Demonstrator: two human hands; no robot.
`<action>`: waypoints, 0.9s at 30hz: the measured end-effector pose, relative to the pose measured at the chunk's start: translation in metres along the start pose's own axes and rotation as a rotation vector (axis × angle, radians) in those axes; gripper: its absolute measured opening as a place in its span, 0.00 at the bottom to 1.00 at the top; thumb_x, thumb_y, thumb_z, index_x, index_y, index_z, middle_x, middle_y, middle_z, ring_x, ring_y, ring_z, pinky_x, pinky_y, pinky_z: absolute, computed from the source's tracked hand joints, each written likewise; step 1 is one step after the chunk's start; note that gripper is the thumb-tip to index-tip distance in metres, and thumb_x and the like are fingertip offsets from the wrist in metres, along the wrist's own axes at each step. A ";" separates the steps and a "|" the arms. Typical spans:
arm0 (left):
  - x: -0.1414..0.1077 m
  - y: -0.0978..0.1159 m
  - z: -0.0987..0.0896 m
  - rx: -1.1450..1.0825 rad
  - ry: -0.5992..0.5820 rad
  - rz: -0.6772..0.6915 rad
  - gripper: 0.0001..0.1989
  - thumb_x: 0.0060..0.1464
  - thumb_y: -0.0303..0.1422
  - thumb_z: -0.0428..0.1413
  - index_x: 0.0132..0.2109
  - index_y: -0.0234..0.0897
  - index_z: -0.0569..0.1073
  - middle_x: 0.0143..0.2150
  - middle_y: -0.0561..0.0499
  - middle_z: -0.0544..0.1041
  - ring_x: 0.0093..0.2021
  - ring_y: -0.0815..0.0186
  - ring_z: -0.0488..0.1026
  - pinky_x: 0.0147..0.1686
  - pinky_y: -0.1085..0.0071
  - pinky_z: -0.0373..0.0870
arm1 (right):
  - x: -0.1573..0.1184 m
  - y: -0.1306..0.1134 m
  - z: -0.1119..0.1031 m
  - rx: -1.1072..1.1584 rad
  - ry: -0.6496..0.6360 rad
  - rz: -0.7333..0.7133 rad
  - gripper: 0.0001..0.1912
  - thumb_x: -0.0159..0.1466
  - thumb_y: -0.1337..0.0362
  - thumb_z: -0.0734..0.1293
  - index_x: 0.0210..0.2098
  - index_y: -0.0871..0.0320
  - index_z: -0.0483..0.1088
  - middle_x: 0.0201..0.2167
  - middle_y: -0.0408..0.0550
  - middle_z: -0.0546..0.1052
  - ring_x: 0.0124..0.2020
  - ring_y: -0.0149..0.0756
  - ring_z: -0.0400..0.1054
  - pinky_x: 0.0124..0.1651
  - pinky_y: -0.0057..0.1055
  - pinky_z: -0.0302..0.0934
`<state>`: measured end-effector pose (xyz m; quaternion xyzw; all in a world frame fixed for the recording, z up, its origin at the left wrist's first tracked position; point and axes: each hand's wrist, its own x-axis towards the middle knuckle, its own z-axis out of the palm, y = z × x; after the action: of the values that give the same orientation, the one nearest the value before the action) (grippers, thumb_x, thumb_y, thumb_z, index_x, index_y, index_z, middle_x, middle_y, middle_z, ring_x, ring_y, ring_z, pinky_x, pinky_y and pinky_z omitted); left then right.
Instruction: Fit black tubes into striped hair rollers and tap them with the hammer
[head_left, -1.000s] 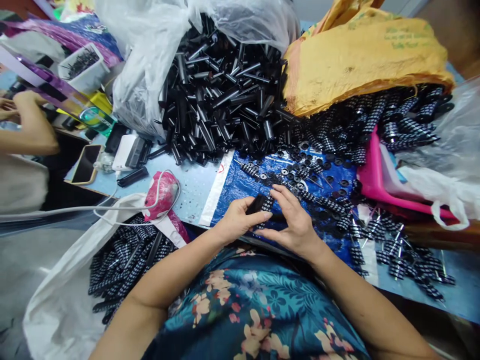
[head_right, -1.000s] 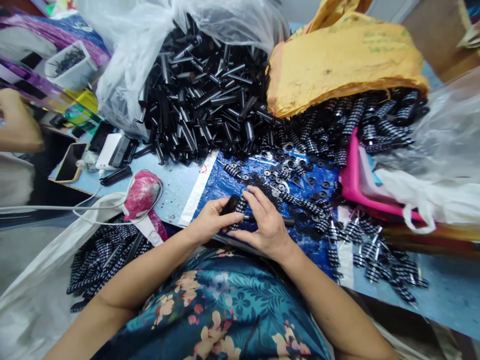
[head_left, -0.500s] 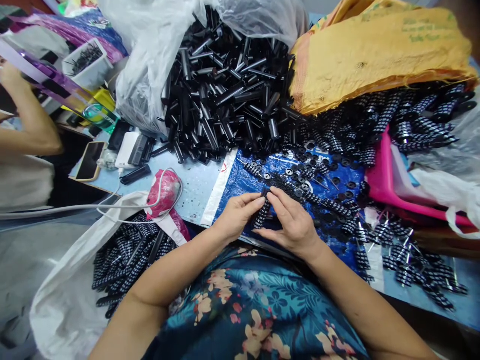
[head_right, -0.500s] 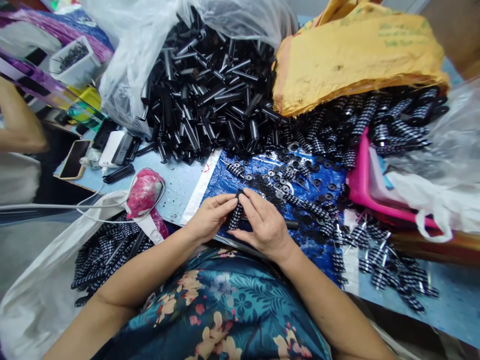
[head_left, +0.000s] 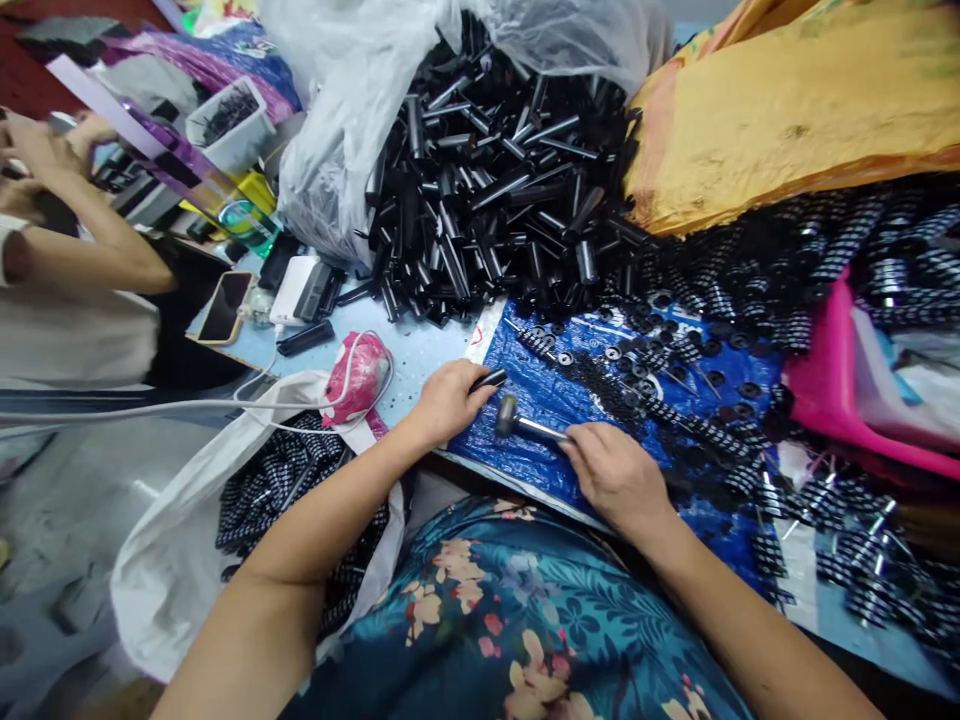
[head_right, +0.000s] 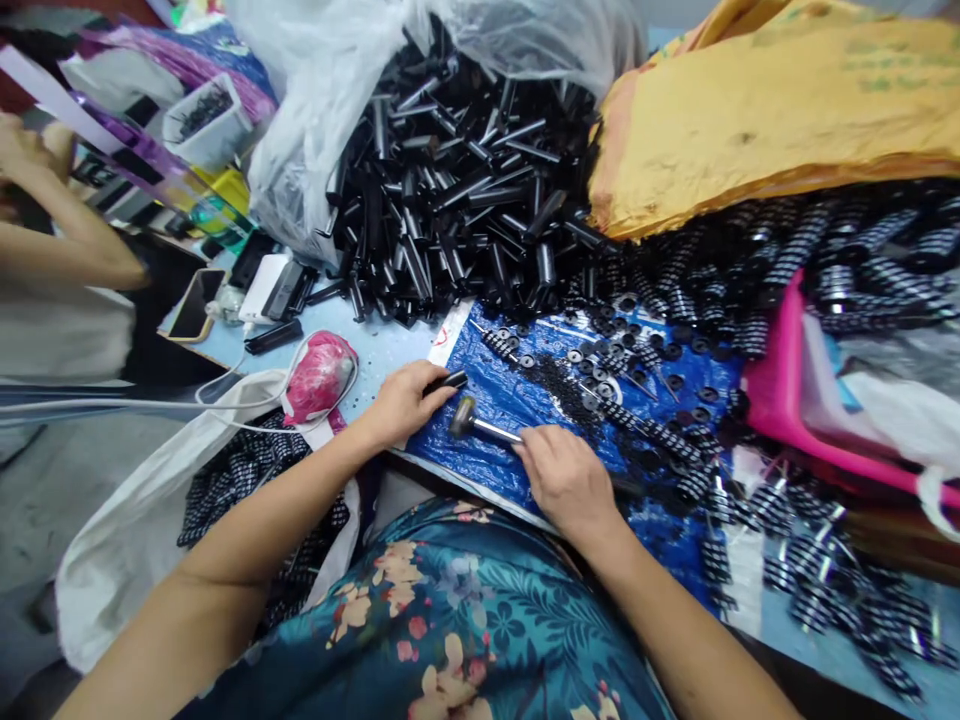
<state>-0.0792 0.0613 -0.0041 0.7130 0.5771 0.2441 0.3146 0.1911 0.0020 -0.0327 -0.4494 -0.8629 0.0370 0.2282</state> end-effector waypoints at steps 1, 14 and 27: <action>0.002 -0.005 -0.005 0.054 -0.065 -0.001 0.09 0.57 0.35 0.59 0.44 0.36 0.79 0.40 0.46 0.78 0.41 0.60 0.73 0.44 0.64 0.66 | 0.001 0.001 -0.002 0.019 0.053 0.026 0.07 0.70 0.65 0.63 0.46 0.58 0.70 0.35 0.51 0.77 0.35 0.38 0.72 0.39 0.34 0.66; 0.022 -0.018 -0.003 -0.094 -0.286 -0.130 0.14 0.44 0.38 0.68 0.31 0.36 0.72 0.24 0.58 0.67 0.27 0.70 0.61 0.29 0.71 0.53 | 0.043 -0.018 -0.011 0.196 0.166 -0.186 0.10 0.71 0.67 0.58 0.50 0.58 0.67 0.33 0.49 0.76 0.33 0.36 0.70 0.37 0.31 0.64; -0.038 -0.003 -0.109 -0.059 -0.756 -0.131 0.09 0.46 0.34 0.65 0.31 0.36 0.73 0.24 0.57 0.67 0.24 0.70 0.61 0.25 0.70 0.55 | 0.017 0.006 -0.014 0.110 0.007 -0.139 0.08 0.70 0.66 0.65 0.48 0.58 0.70 0.33 0.48 0.76 0.32 0.35 0.69 0.39 0.31 0.64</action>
<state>-0.1671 0.0429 0.0684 0.7050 0.4574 -0.0404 0.5404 0.1934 0.0173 -0.0156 -0.3755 -0.8879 0.0670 0.2574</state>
